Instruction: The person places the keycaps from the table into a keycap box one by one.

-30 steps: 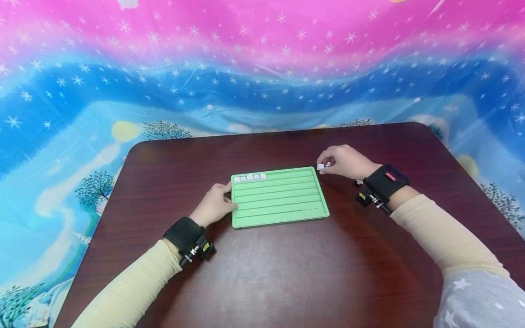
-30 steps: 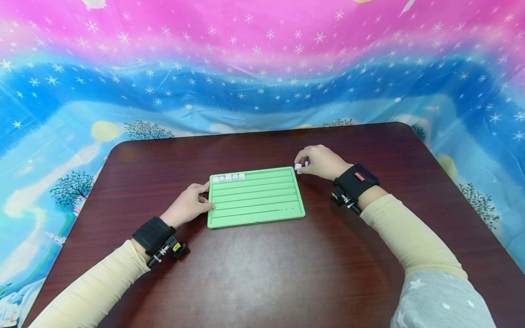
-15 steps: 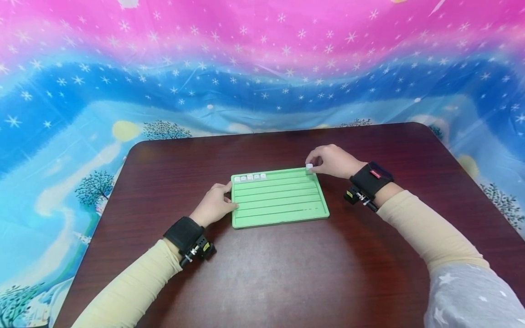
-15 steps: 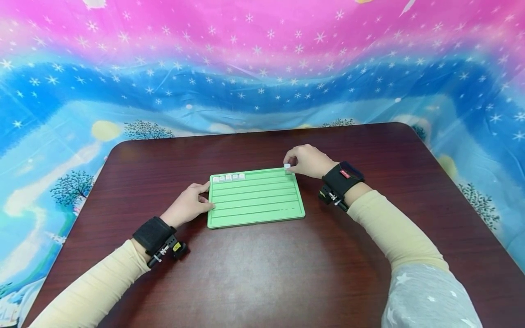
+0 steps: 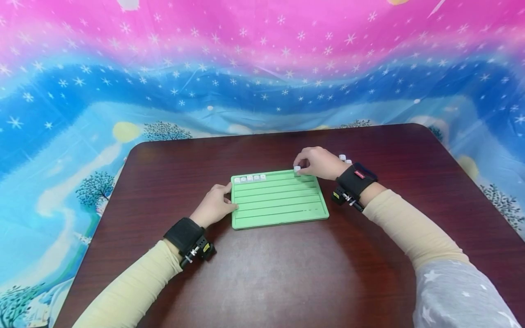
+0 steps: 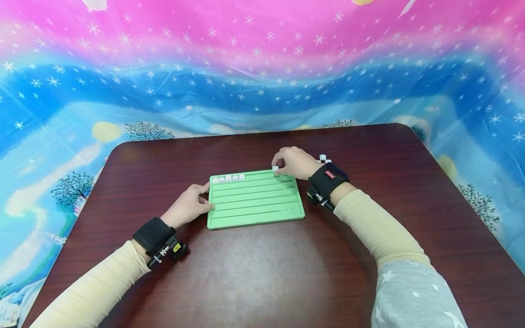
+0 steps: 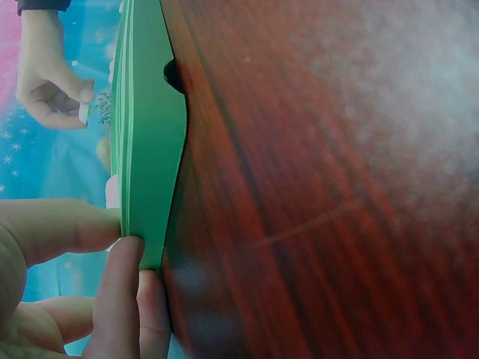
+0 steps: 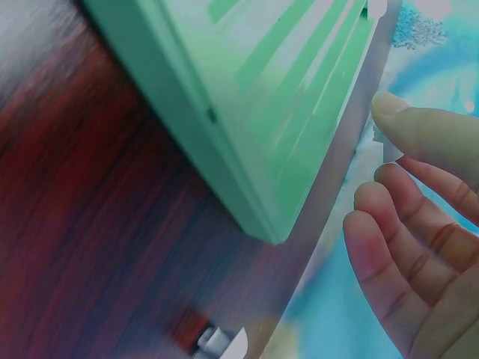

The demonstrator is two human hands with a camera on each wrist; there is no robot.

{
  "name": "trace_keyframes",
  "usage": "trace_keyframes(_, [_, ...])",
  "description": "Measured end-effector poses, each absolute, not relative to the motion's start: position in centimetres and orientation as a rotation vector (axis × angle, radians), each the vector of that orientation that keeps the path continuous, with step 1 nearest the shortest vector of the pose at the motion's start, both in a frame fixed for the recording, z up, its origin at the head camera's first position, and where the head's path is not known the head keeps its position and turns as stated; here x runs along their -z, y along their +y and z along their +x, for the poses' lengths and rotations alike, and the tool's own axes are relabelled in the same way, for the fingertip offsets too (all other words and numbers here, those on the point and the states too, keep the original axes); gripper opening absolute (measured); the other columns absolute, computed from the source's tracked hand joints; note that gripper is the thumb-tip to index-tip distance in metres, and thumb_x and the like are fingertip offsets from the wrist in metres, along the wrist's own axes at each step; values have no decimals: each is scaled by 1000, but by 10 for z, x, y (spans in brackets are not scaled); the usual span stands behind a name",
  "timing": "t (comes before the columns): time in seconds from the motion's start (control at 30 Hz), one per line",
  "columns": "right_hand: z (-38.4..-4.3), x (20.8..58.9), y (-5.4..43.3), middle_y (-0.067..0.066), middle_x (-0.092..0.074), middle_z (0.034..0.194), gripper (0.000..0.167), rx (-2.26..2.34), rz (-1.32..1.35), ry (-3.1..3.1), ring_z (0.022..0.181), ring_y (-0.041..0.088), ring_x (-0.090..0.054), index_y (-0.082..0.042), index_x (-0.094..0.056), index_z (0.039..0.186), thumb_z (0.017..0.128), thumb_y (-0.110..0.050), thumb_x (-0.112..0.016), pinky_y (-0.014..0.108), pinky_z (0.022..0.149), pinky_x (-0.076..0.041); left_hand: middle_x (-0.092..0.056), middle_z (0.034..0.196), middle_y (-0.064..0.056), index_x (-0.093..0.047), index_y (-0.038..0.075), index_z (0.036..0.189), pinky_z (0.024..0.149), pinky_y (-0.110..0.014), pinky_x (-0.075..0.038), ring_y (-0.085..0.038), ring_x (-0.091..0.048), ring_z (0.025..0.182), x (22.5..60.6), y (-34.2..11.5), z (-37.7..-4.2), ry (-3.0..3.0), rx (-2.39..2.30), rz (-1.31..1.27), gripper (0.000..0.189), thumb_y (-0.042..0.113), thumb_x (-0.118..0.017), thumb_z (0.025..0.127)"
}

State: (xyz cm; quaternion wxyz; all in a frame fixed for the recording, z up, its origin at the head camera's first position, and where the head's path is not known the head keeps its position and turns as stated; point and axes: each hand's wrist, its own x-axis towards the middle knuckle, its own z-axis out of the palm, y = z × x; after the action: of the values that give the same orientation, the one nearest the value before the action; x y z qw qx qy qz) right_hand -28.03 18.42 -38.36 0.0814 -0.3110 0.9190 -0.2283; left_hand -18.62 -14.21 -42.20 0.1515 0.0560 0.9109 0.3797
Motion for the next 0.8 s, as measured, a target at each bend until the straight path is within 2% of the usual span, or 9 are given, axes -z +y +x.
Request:
trace_keyframes(0.13, [-279,382,175,7,-63,98,16,669,-931,2732,84,22,-55,-5,-76,108,94,-10,-76,38,75,-46,-40,146,-29,-28,-7,157,78,-34,-50,-25,-60,97,422,-143,-185,2619,-1083,160,77,7,-71,95])
trace_keyframes(0.47, [-280,384,152,11,-65,111,17,632,-931,2720,86,24,-55,-5,-76,112,97,-11,-72,40,78,-45,-41,147,-28,-30,-5,157,80,-35,-50,-25,-60,98,422,-140,-184,2637,-1063,143,77,7,-72,95])
trace_keyframes(0.7, [-284,388,136,13,-66,117,17,580,-943,2733,100,27,-60,-5,-76,112,96,-11,-74,43,88,-48,-42,146,-29,-30,-7,157,80,-34,-51,-25,-61,98,422,-140,-185,2645,-1058,149,76,6,-72,95])
trace_keyframes(0.8, [-283,387,128,12,-67,114,16,570,-954,2725,100,27,-60,-5,-76,110,94,-9,-75,42,89,-48,-42,146,-29,-30,-6,157,80,-34,-51,-25,-61,98,422,-140,-185,2648,-1056,149,76,6,-72,95])
